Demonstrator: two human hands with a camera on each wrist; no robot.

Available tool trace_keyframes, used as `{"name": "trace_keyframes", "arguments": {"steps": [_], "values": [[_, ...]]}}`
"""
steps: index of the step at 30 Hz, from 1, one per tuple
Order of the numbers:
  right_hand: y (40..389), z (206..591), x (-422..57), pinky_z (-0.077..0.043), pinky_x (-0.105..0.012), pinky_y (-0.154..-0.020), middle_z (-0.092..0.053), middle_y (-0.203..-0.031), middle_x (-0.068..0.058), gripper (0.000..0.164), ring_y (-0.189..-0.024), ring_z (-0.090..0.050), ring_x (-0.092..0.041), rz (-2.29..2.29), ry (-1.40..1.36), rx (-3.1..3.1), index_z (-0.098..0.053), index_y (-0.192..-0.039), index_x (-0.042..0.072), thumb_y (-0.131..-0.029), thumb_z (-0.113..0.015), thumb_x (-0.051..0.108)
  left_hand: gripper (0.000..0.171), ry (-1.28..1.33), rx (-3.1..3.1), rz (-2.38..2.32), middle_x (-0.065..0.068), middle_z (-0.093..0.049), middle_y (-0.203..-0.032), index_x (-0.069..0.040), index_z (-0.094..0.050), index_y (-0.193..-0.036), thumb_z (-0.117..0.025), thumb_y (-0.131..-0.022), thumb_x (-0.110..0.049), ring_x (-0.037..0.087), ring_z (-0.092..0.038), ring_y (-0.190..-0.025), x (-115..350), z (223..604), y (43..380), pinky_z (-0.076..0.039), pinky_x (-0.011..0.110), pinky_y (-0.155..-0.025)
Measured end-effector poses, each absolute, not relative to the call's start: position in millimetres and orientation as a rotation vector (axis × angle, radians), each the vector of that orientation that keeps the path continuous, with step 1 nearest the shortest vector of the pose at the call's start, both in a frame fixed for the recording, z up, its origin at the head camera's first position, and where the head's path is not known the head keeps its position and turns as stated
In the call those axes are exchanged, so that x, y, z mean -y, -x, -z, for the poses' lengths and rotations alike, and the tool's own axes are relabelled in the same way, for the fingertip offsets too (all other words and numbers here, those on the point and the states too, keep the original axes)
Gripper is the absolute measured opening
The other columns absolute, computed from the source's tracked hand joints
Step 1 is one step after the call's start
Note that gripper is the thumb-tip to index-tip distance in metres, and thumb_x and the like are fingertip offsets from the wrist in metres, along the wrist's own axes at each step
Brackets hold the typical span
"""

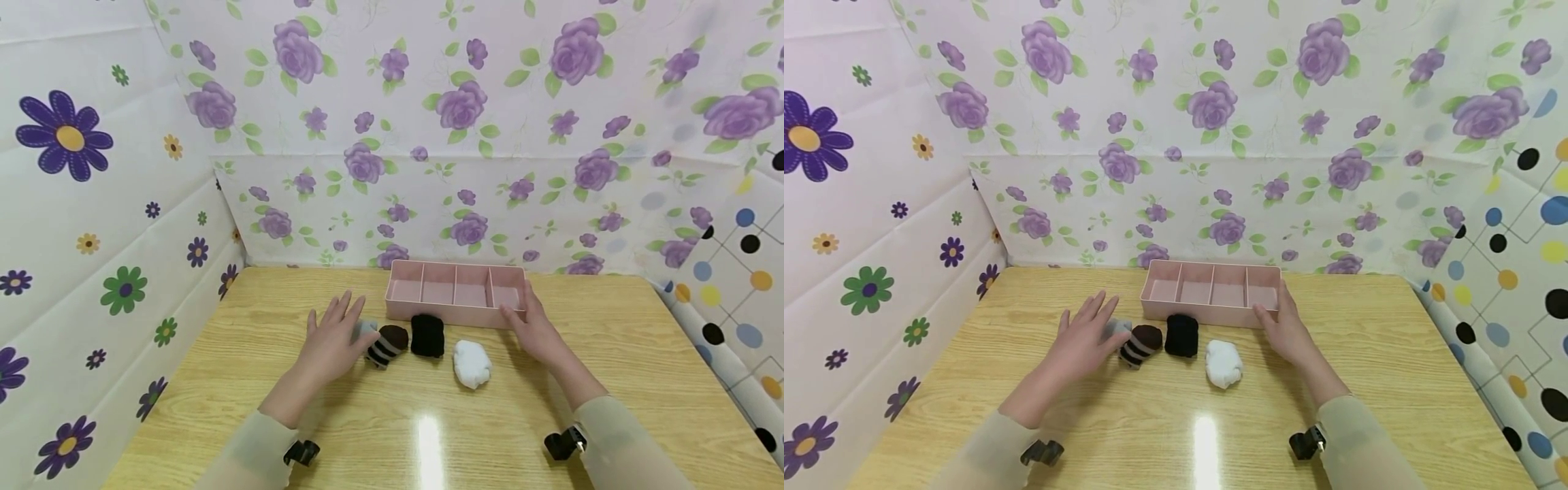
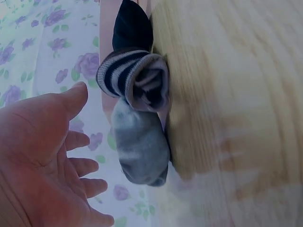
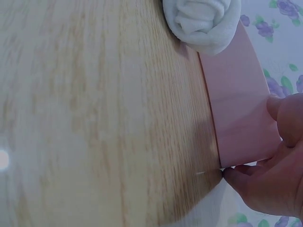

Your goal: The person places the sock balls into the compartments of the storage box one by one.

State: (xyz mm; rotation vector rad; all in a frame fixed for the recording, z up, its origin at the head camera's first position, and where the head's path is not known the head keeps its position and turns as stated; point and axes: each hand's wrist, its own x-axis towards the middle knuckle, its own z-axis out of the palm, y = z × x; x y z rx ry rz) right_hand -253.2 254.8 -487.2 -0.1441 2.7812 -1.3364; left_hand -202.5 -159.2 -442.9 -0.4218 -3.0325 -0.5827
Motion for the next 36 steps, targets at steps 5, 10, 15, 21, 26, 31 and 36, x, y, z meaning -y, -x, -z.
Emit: {"name": "trace_keyframes", "arguments": {"steps": [5, 10, 15, 21, 26, 31, 36], "values": [[253.2, 488.5, -255.4, -0.010, -0.072, -0.129, 0.007, -0.177, -0.038, 0.093, -0.161, -0.004, -0.061, 1.348, 0.159, -2.788, 0.019, -0.172, 0.004, -0.120, -0.049, 0.038, 0.083, 0.423, 3.044, 0.625, 0.020, -0.021, -0.181, -0.012, -0.031, -0.176, -0.063, -0.112, -0.054, 0.044, -0.014, -0.167, 167.8, 445.1, 199.1, -0.002, 0.079, -0.127], [253.6, 488.6, -255.2, -0.010, -0.072, -0.129, 0.007, -0.177, -0.038, 0.092, -0.162, -0.004, -0.061, 1.347, 0.174, -2.795, 0.019, -0.172, 0.004, -0.120, -0.049, 0.037, 0.082, 0.441, 3.069, 0.642, 0.022, -0.022, -0.180, -0.011, -0.030, -0.176, -0.065, -0.112, -0.049, 0.045, -0.013, -0.167, 172.9, 447.1, 197.0, -0.004, 0.079, -0.127], [254.8, 489.4, -255.4, -0.011, -0.072, -0.129, 0.006, -0.177, -0.039, 0.093, -0.161, -0.006, -0.062, 1.335, 0.165, -2.798, 0.020, -0.172, 0.004, -0.120, -0.048, 0.038, 0.084, 0.443, 3.078, 0.647, 0.023, -0.025, -0.179, -0.011, -0.029, -0.176, -0.068, -0.111, -0.046, 0.047, -0.016, -0.166, 174.8, 449.8, 197.6, -0.004, 0.080, -0.127], [255.2, 490.3, -256.1, -0.011, -0.072, -0.129, 0.006, -0.177, -0.039, 0.093, -0.161, -0.006, -0.061, 1.340, 0.172, -2.800, 0.020, -0.172, 0.003, -0.120, -0.049, 0.039, 0.086, 0.394, 3.086, 0.607, 0.027, -0.033, -0.175, -0.005, -0.032, -0.174, -0.069, -0.110, -0.049, 0.049, -0.028, -0.162, 176.1, 453.7, 199.7, -0.010, 0.080, -0.126], [253.5, 489.1, -255.7, -0.012, -0.072, -0.129, 0.005, -0.176, -0.039, 0.095, -0.161, -0.007, -0.062, 1.347, 0.176, -2.797, 0.020, -0.172, 0.002, -0.120, -0.048, 0.043, 0.090, 0.306, 3.093, 0.611, 0.030, -0.039, -0.171, -0.001, -0.033, -0.172, -0.069, -0.109, -0.052, 0.049, -0.038, -0.158, 175.2, 455.8, 200.9, -0.015, 0.080, -0.125], [251.7, 488.1, -255.1, -0.013, -0.073, -0.129, 0.005, -0.176, -0.040, 0.096, -0.160, -0.007, -0.062, 1.346, 0.187, -2.801, 0.019, -0.171, 0.000, -0.119, -0.048, 0.045, 0.091, 0.256, 3.087, 0.613, 0.028, -0.046, -0.167, 0.000, -0.034, -0.172, -0.071, -0.108, -0.052, 0.048, -0.047, -0.152, 173.4, 457.4, 201.7, -0.018, 0.081, -0.125], [251.0, 486.3, -253.9, -0.012, -0.073, -0.129, 0.006, -0.176, -0.040, 0.096, -0.161, -0.006, -0.061, 1.352, 0.178, -2.789, 0.020, -0.171, 0.000, -0.119, -0.048, 0.044, 0.089, 0.245, 3.070, 0.599, 0.026, -0.055, -0.161, 0.000, -0.038, -0.170, -0.073, -0.107, -0.051, 0.047, -0.054, -0.147, 172.8, 460.2, 202.3, -0.020, 0.081, -0.124]]}}
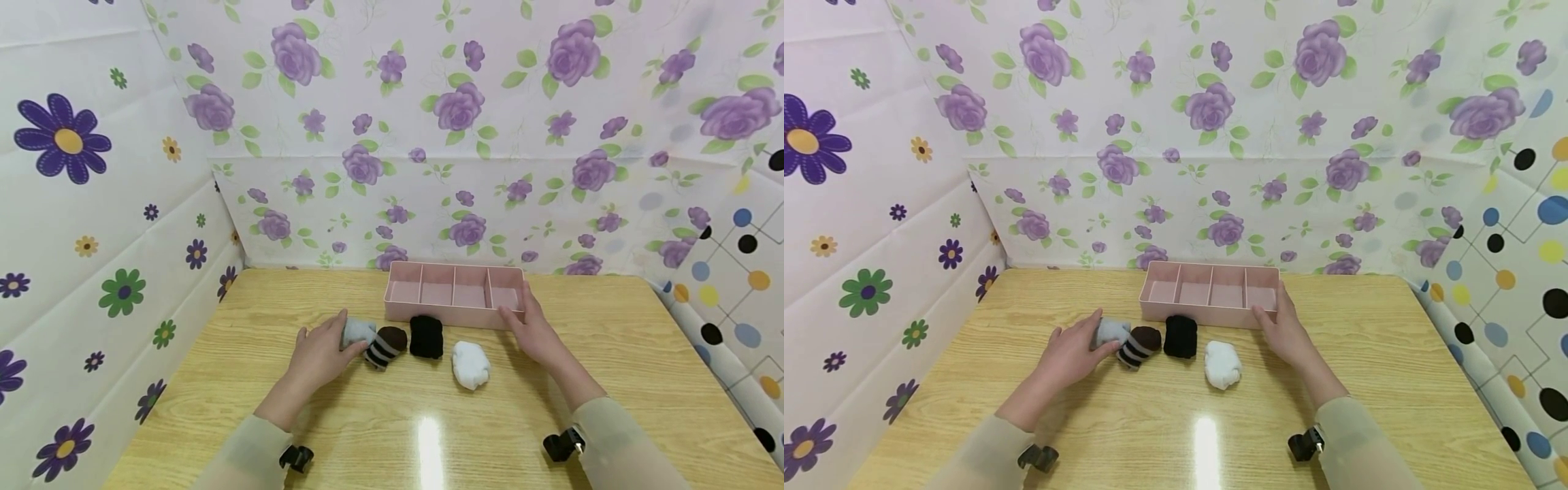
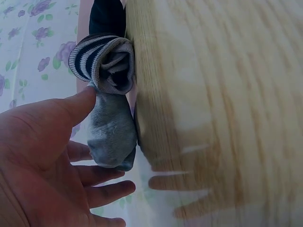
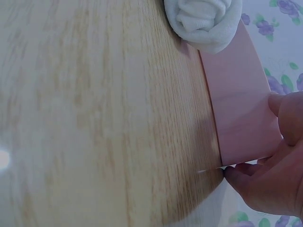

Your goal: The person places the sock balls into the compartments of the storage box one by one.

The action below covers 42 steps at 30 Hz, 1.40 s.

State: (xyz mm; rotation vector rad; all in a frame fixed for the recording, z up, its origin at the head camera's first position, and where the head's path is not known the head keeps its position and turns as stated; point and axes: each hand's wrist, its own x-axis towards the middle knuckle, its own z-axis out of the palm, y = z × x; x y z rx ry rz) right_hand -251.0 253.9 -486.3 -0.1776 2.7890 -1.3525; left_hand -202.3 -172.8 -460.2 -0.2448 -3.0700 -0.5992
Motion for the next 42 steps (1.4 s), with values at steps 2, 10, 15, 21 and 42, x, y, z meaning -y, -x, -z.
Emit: {"name": "trace_keyframes", "arguments": {"steps": [2, 10, 15, 21, 42], "values": [[250.3, 485.6, -253.1, -0.012, -0.073, -0.129, 0.007, -0.176, -0.039, 0.096, -0.162, -0.005, -0.061, 1.358, 0.177, -2.780, 0.021, -0.171, 0.001, -0.119, -0.048, 0.044, 0.088, 0.244, 3.067, 0.593, 0.026, -0.056, -0.160, 0.000, -0.039, -0.170, -0.073, -0.107, -0.051, 0.047, -0.055, -0.146, 173.0, 461.5, 202.7, -0.020, 0.081, -0.124], [249.6, 483.9, -252.8, -0.012, -0.073, -0.129, 0.007, -0.176, -0.039, 0.096, -0.161, -0.005, -0.061, 1.339, 0.161, -2.783, 0.021, -0.171, 0.001, -0.119, -0.048, 0.044, 0.080, 0.247, 3.076, 0.591, 0.022, -0.056, -0.161, -0.005, -0.046, -0.168, -0.073, -0.107, -0.049, 0.046, -0.055, -0.146, 174.9, 463.8, 204.2, -0.020, 0.080, -0.124], [249.2, 483.9, -252.8, -0.012, -0.072, -0.129, 0.006, -0.177, -0.039, 0.095, -0.162, -0.005, -0.061, 1.349, 0.157, -2.781, 0.020, -0.171, 0.002, -0.119, -0.048, 0.043, 0.075, 0.269, 3.074, 0.572, 0.021, -0.058, -0.159, -0.007, -0.049, -0.166, -0.075, -0.107, -0.045, 0.045, -0.057, -0.144, 175.9, 462.5, 205.1, -0.023, 0.081, -0.122], [248.2, 483.9, -252.8, -0.011, -0.072, -0.129, 0.006, -0.176, -0.039, 0.095, -0.161, -0.006, -0.062, 1.351, 0.142, -2.773, 0.021, -0.172, 0.004, -0.120, -0.049, 0.040, 0.071, 0.279, 3.067, 0.580, 0.022, -0.060, -0.157, -0.007, -0.052, -0.164, -0.077, -0.106, -0.040, 0.046, -0.057, -0.143, 176.8, 461.6, 206.7, -0.024, 0.081, -0.122], [247.9, 483.1, -253.0, -0.011, -0.073, -0.129, 0.006, -0.176, -0.039, 0.095, -0.161, -0.006, -0.062, 1.374, 0.178, -2.775, 0.021, -0.171, 0.003, -0.120, -0.049, 0.041, 0.087, 0.337, 3.059, 0.814, 0.035, -0.035, -0.170, 0.001, -0.036, -0.170, -0.083, -0.102, -0.025, 0.060, -0.045, -0.147, 181.2, 463.6, 211.2, -0.040, 0.072, -0.119]]}}
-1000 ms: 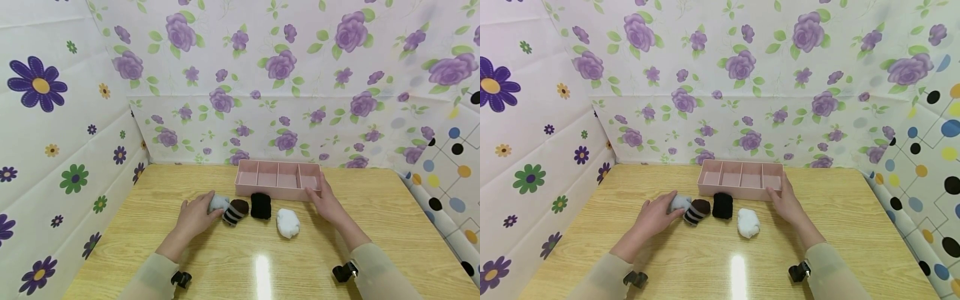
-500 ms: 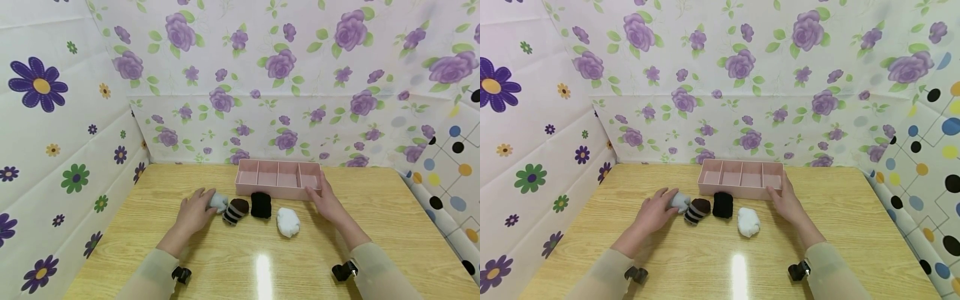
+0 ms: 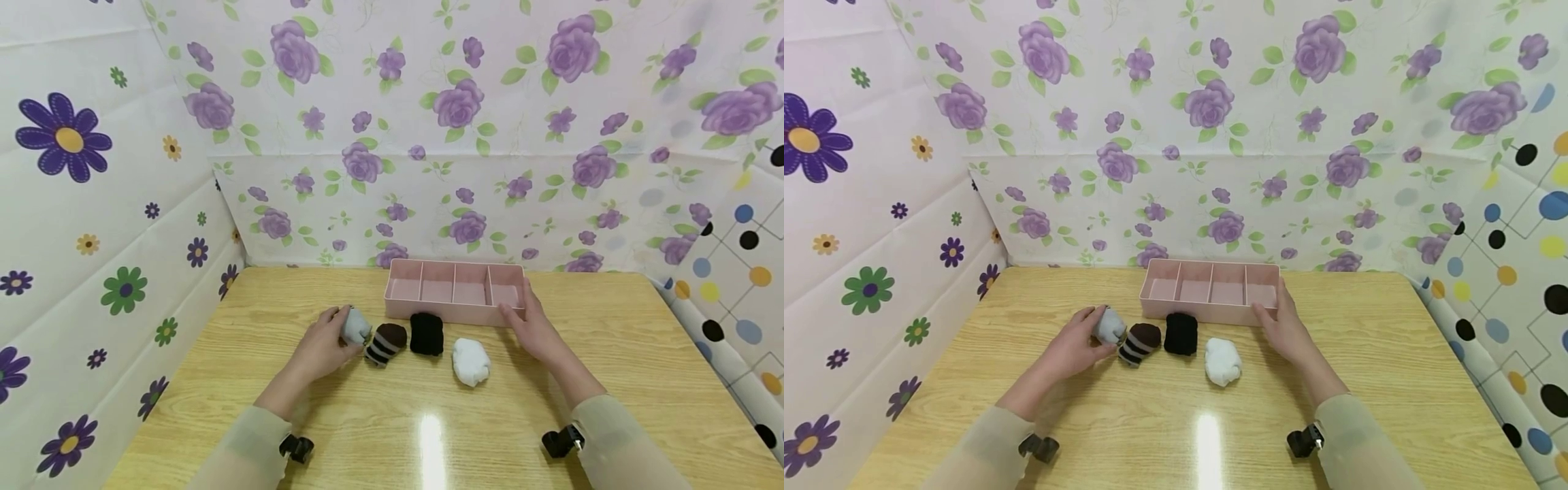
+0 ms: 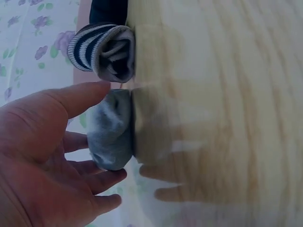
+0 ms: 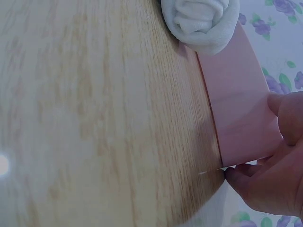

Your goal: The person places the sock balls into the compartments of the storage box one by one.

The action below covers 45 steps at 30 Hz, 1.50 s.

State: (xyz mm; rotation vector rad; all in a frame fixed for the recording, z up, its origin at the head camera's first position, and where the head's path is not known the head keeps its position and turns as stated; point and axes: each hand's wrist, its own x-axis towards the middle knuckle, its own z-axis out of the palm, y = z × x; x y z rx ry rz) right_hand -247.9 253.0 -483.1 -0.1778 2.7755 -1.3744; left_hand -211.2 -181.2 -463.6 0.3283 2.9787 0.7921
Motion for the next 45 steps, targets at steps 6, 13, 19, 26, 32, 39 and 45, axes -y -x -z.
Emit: {"name": "trace_keyframes", "arguments": {"steps": [6, 13, 19, 26, 32, 39, 45], "values": [[247.2, 482.2, -252.1, -0.011, -0.073, -0.129, 0.006, -0.176, -0.039, 0.095, -0.161, -0.005, -0.062, 1.382, 0.163, -2.765, 0.021, -0.172, 0.004, -0.120, -0.050, 0.040, 0.084, -0.316, -2.996, -0.844, 0.039, -0.031, -0.170, 0.000, -0.041, -0.169, -0.084, -0.102, -0.029, 0.063, -0.036, -0.151, 179.5, 467.4, 213.8, -0.032, 0.076, -0.122], [247.2, 480.6, -250.5, -0.011, -0.073, -0.129, 0.007, -0.176, -0.039, 0.095, -0.160, -0.007, -0.063, 1.386, 0.151, -2.762, 0.021, -0.172, 0.005, -0.119, -0.048, 0.044, 0.079, -0.305, -3.059, -0.832, 0.039, -0.038, -0.165, -0.005, -0.048, -0.167, -0.085, -0.101, -0.029, 0.062, -0.041, -0.149, 177.8, 470.0, 215.5, -0.035, 0.075, -0.120], [246.6, 480.1, -250.5, -0.010, -0.073, -0.129, 0.007, -0.177, -0.038, 0.095, -0.160, -0.006, -0.063, 1.387, 0.138, -2.758, 0.022, -0.172, 0.005, -0.120, -0.048, 0.042, 0.077, -0.288, -3.111, -0.810, 0.035, -0.056, -0.149, -0.005, -0.052, -0.164, -0.087, -0.099, -0.026, 0.054, -0.056, -0.133, 174.7, 471.7, 216.9, -0.047, 0.065, -0.111], [248.4, 482.8, -251.1, -0.011, -0.073, -0.129, 0.007, -0.177, -0.037, 0.095, -0.160, -0.007, -0.063, 1.393, 0.132, -2.758, 0.022, -0.172, 0.007, -0.119, -0.048, 0.044, 0.075, -0.244, -3.122, -0.862, 0.029, -0.061, -0.146, -0.005, -0.055, -0.162, -0.089, -0.098, -0.022, 0.048, -0.059, -0.131, 173.9, 475.6, 219.8, -0.052, 0.063, -0.107], [248.3, 483.7, -250.7, -0.011, -0.072, -0.129, 0.007, -0.177, -0.037, 0.094, -0.161, -0.006, -0.061, 1.424, 0.146, -2.753, 0.020, -0.172, 0.006, -0.120, -0.050, 0.039, 0.072, -0.206, -3.114, -0.916, 0.027, -0.062, -0.145, -0.006, -0.056, -0.161, -0.088, -0.097, -0.018, 0.043, -0.063, -0.127, 174.4, 475.1, 221.6, -0.056, 0.061, -0.103], [248.6, 483.3, -251.4, -0.010, -0.072, -0.129, 0.007, -0.177, -0.038, 0.094, -0.161, -0.005, -0.061, 1.428, 0.155, -2.755, 0.020, -0.172, 0.005, -0.119, -0.050, 0.040, 0.070, -0.206, -3.107, -0.970, 0.027, -0.061, -0.148, -0.006, -0.055, -0.162, -0.085, -0.099, -0.016, 0.043, -0.064, -0.131, 171.9, 466.4, 222.2, -0.055, 0.062, -0.106], [247.4, 484.6, -252.4, -0.010, -0.072, -0.130, 0.006, -0.178, -0.036, 0.094, -0.162, -0.006, -0.060, 1.440, 0.134, -2.737, 0.019, -0.173, 0.007, -0.119, -0.050, 0.040, 0.071, -0.234, -3.122, -1.017, 0.026, -0.060, -0.150, -0.009, -0.053, -0.163, -0.085, -0.100, -0.018, 0.041, -0.064, -0.131, 164.5, 455.7, 226.1, -0.056, 0.061, -0.105]]}}
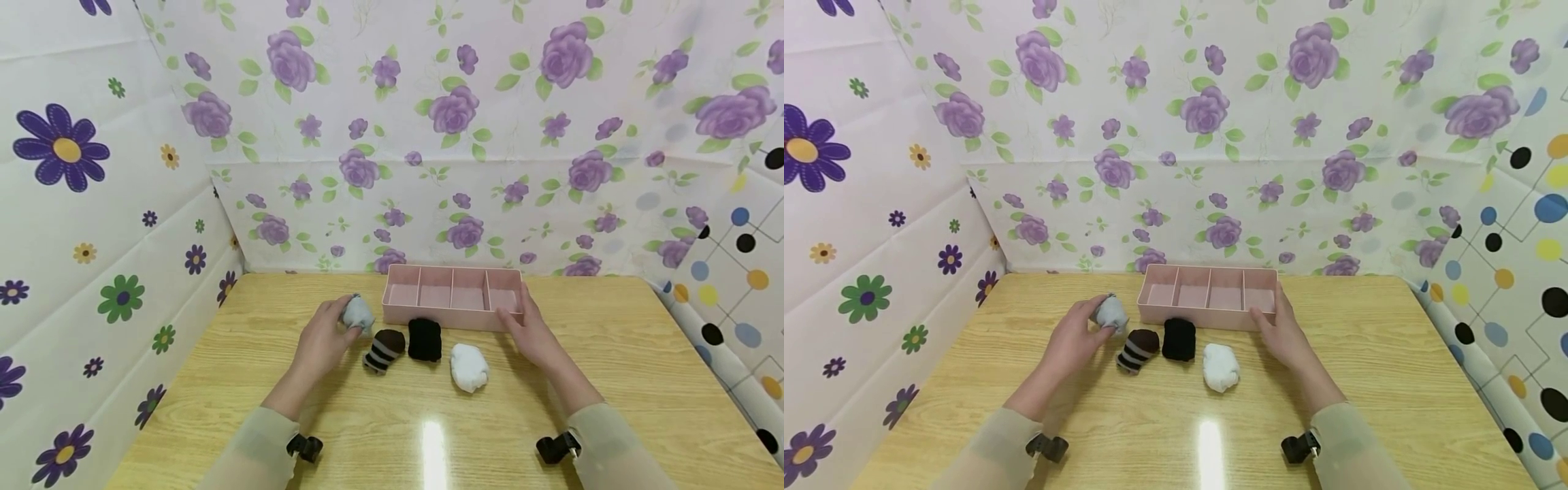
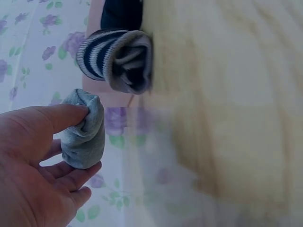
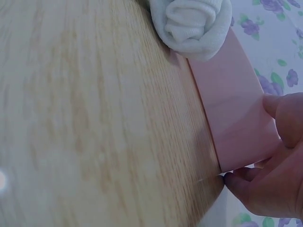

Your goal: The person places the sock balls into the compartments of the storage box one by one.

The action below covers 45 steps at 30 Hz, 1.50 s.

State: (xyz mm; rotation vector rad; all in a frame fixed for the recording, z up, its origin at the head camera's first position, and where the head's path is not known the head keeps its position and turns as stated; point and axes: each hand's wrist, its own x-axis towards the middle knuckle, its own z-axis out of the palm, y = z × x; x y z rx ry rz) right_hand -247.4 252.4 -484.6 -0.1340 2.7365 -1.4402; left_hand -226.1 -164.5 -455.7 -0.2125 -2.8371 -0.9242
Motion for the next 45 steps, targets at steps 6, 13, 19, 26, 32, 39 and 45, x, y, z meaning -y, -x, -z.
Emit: {"name": "trace_keyframes", "arguments": {"steps": [6, 13, 19, 26, 32, 39, 45], "values": [[248.4, 485.9, -252.8, -0.009, -0.071, -0.130, 0.006, -0.178, -0.036, 0.093, -0.162, -0.004, -0.059, 1.454, 0.137, -2.733, 0.019, -0.173, 0.007, -0.120, -0.050, 0.038, 0.072, 0.244, 2.802, 0.946, 0.024, -0.059, -0.152, -0.010, -0.054, -0.164, -0.086, -0.099, -0.018, 0.041, -0.063, -0.134, 157.5, 445.0, 232.1, -0.055, 0.060, -0.107], [249.3, 487.3, -253.1, -0.010, -0.072, -0.129, 0.005, -0.177, -0.037, 0.094, -0.162, -0.005, -0.060, 1.438, 0.142, -2.741, 0.019, -0.173, 0.006, -0.119, -0.051, 0.038, 0.072, 0.297, 2.787, 0.959, 0.024, -0.059, -0.152, -0.010, -0.054, -0.164, -0.086, -0.100, -0.018, 0.040, -0.063, -0.134, 148.5, 437.5, 240.2, -0.054, 0.059, -0.109], [249.8, 487.7, -254.3, -0.011, -0.073, -0.129, 0.006, -0.177, -0.038, 0.095, -0.161, -0.005, -0.061, 1.433, 0.136, -2.737, 0.020, -0.173, 0.006, -0.119, -0.051, 0.038, 0.072, 0.339, 2.765, 0.975, 0.023, -0.059, -0.152, -0.010, -0.054, -0.163, -0.086, -0.099, -0.018, 0.040, -0.064, -0.133, 135.9, 430.5, 249.2, -0.054, 0.059, -0.109], [248.9, 488.4, -253.0, -0.008, -0.071, -0.130, 0.006, -0.178, -0.035, 0.093, -0.162, -0.004, -0.059, 1.452, 0.124, -2.730, 0.018, -0.174, 0.009, -0.119, -0.050, 0.040, 0.075, 0.409, 2.764, 0.965, 0.021, -0.059, -0.153, -0.009, -0.051, -0.166, -0.086, -0.100, -0.018, 0.037, -0.063, -0.134, 122.4, 424.7, 262.8, -0.054, 0.056, -0.111], [248.6, 486.3, -252.8, -0.008, -0.072, -0.130, 0.006, -0.178, -0.035, 0.092, -0.162, -0.004, -0.060, 1.455, 0.112, -2.728, 0.018, -0.174, 0.010, -0.119, -0.050, 0.039, 0.074, 0.454, 2.761, 0.961, 0.022, -0.058, -0.154, -0.010, -0.052, -0.165, -0.086, -0.100, -0.019, 0.038, -0.061, -0.136, 112.4, 424.2, 278.0, -0.053, 0.056, -0.112], [249.9, 488.2, -252.5, -0.009, -0.072, -0.130, 0.006, -0.178, -0.035, 0.093, -0.163, -0.003, -0.059, 1.437, 0.132, -2.740, 0.018, -0.174, 0.009, -0.119, -0.050, 0.042, 0.073, 0.476, 2.792, 0.947, 0.021, -0.053, -0.161, -0.011, -0.051, -0.166, -0.084, -0.101, -0.019, 0.038, -0.058, -0.142, 103.9, 426.2, 291.4, -0.050, 0.055, -0.116], [249.8, 489.3, -254.0, -0.011, -0.074, -0.128, 0.006, -0.178, -0.036, 0.095, -0.162, -0.004, -0.061, 1.434, 0.134, -2.745, 0.019, -0.174, 0.008, -0.119, -0.051, 0.043, 0.073, 0.518, 2.791, 0.943, 0.020, -0.051, -0.163, -0.011, -0.051, -0.165, -0.084, -0.100, -0.012, 0.039, -0.056, -0.145, 99.4, 428.1, 299.8, -0.050, 0.055, -0.117]]}}
